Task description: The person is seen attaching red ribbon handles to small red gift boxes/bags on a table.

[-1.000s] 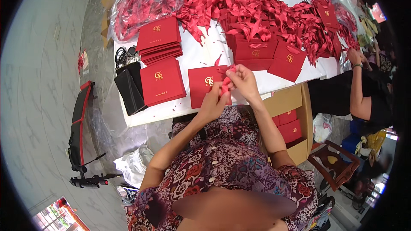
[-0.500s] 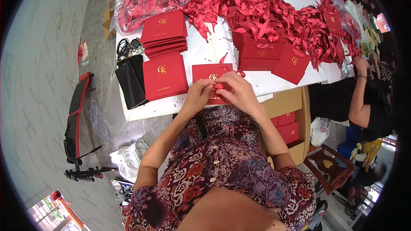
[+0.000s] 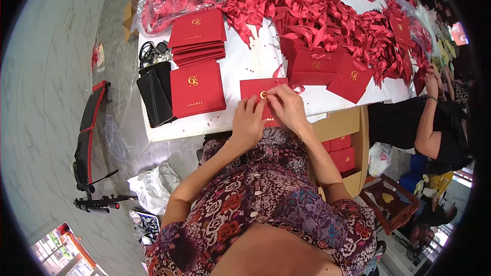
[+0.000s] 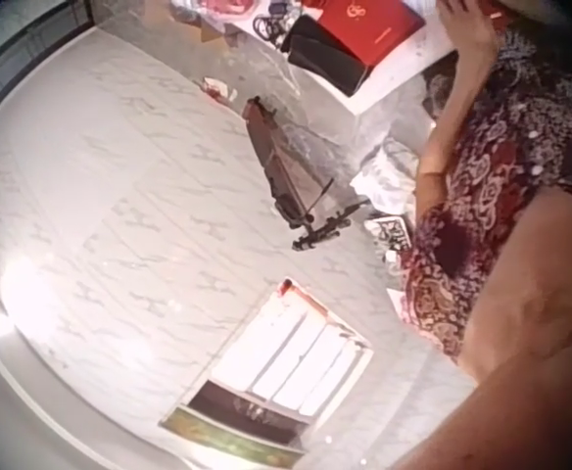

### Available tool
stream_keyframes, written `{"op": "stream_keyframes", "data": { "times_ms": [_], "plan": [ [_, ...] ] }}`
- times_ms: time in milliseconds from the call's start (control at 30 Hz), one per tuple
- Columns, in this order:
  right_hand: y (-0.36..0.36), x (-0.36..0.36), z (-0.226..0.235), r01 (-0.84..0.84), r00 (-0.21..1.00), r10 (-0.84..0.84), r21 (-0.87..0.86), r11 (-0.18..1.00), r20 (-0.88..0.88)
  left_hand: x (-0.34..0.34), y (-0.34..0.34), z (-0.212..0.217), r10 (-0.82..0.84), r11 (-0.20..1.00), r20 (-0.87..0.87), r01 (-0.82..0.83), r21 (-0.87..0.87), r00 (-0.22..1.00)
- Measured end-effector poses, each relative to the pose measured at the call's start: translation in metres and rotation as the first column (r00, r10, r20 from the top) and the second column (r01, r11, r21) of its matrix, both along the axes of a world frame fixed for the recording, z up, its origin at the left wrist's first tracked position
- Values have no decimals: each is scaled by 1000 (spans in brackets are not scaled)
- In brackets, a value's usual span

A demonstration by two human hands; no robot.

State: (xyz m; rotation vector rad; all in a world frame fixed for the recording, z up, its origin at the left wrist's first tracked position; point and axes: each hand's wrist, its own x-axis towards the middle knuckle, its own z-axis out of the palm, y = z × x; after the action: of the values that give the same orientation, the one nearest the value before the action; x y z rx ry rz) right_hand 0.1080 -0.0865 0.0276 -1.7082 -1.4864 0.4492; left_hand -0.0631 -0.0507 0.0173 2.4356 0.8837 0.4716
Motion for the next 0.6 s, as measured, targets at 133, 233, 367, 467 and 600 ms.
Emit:
{"op": "stream_keyframes", "data": {
  "times_ms": [133,233,367,467,600],
  "plan": [
    [0,0,-1,53,998,-52,-48,997,24,5,18,-4,95,995,71,-94,-18,993],
    [4,-3,-3,65,998,-66,-62,996,-7,13,39,1,188,981,-6,-188,42,982],
    [15,-10,-13,65,998,-66,-34,997,-25,12,50,-3,195,981,-46,-193,28,980],
    [23,-15,-20,71,996,-74,-48,996,-57,13,49,-1,200,980,-16,-200,22,980],
    [28,-20,-22,79,995,-82,-57,995,-49,12,49,-7,185,981,57,-188,50,981]
  ]
}}
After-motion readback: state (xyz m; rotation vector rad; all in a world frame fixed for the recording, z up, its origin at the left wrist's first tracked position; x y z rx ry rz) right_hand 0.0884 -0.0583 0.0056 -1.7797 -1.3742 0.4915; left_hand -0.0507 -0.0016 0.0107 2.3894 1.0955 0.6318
